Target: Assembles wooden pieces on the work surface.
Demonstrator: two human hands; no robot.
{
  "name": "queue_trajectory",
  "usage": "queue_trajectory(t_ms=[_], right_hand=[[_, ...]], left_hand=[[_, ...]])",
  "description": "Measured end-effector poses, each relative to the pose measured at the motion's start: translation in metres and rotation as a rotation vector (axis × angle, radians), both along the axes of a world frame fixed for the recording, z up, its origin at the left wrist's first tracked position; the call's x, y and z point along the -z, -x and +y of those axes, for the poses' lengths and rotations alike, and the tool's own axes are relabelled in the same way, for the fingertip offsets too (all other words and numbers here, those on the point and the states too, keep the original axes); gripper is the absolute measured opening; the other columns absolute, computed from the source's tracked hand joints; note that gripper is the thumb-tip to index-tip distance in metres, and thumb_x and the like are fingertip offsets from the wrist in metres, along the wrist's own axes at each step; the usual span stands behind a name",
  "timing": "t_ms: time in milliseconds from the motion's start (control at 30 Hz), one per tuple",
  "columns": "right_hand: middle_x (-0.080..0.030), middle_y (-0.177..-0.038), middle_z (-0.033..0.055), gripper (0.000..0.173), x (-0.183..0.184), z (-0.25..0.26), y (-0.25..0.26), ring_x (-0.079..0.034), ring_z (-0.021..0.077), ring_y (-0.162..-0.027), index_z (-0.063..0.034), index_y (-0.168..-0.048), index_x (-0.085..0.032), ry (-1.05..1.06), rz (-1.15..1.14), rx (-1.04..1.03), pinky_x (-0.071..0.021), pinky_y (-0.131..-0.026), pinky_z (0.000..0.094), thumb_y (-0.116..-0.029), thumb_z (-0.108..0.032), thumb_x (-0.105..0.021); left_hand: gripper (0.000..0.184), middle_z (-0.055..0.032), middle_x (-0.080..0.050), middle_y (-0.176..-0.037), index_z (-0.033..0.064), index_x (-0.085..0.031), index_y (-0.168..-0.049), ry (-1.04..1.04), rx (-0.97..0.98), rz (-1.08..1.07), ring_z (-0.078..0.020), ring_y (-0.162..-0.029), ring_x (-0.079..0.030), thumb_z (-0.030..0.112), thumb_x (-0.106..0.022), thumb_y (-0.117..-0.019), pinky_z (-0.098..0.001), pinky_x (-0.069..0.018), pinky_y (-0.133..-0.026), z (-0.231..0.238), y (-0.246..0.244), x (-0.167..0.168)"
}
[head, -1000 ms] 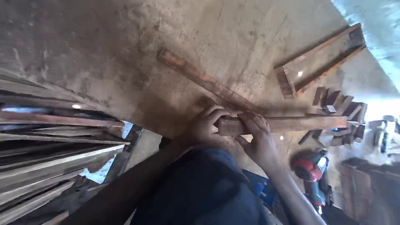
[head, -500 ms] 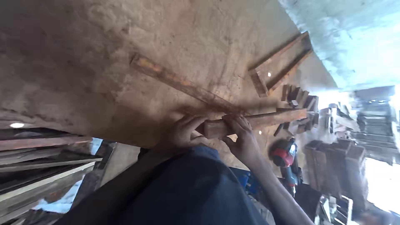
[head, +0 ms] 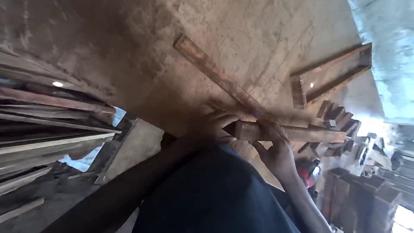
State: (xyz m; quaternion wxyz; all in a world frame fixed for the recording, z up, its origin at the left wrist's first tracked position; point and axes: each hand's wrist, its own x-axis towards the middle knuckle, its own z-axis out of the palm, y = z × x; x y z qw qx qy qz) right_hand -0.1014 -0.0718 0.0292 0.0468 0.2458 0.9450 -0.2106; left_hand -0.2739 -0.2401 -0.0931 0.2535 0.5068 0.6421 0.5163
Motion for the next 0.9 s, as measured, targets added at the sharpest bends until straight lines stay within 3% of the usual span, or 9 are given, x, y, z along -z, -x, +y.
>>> queue_trajectory(t_ms=[300,900], right_hand=[[-0.062,-0.137,0.0002,0.061,-0.0003,-0.0006,-0.0007,-0.055,0.0195,-0.131,-0.0157,-0.137,-0.064,0.02,-0.012,0.016,-0.0462,-0.112,0.0478,-0.0795,-0.02,-0.084],[-0.061,-0.139,0.0043,0.059,-0.0018,-0.0012,0.0014,-0.055,0.0231,-0.132,-0.0121,-0.137,-0.065,0.018,-0.003,-0.004,-0.0443,-0.112,0.0498,-0.0814,-0.021,-0.083]], left_hand=[[0.059,-0.0048,-0.066,-0.137,0.0111,-0.065,-0.136,-0.068,0.027,-0.082,-0.0158,-0.13,-0.058,0.04,-0.079,-0.087,-0.0354,-0.0462,-0.114,0.0014,0.0001,0.0055],[0.059,-0.0069,-0.067,-0.135,0.0096,-0.066,-0.136,-0.078,-0.052,-0.073,-0.0173,-0.127,-0.062,0.039,-0.08,-0.0865,-0.0384,-0.0508,-0.11,-0.0001,-0.0085,0.0041]])
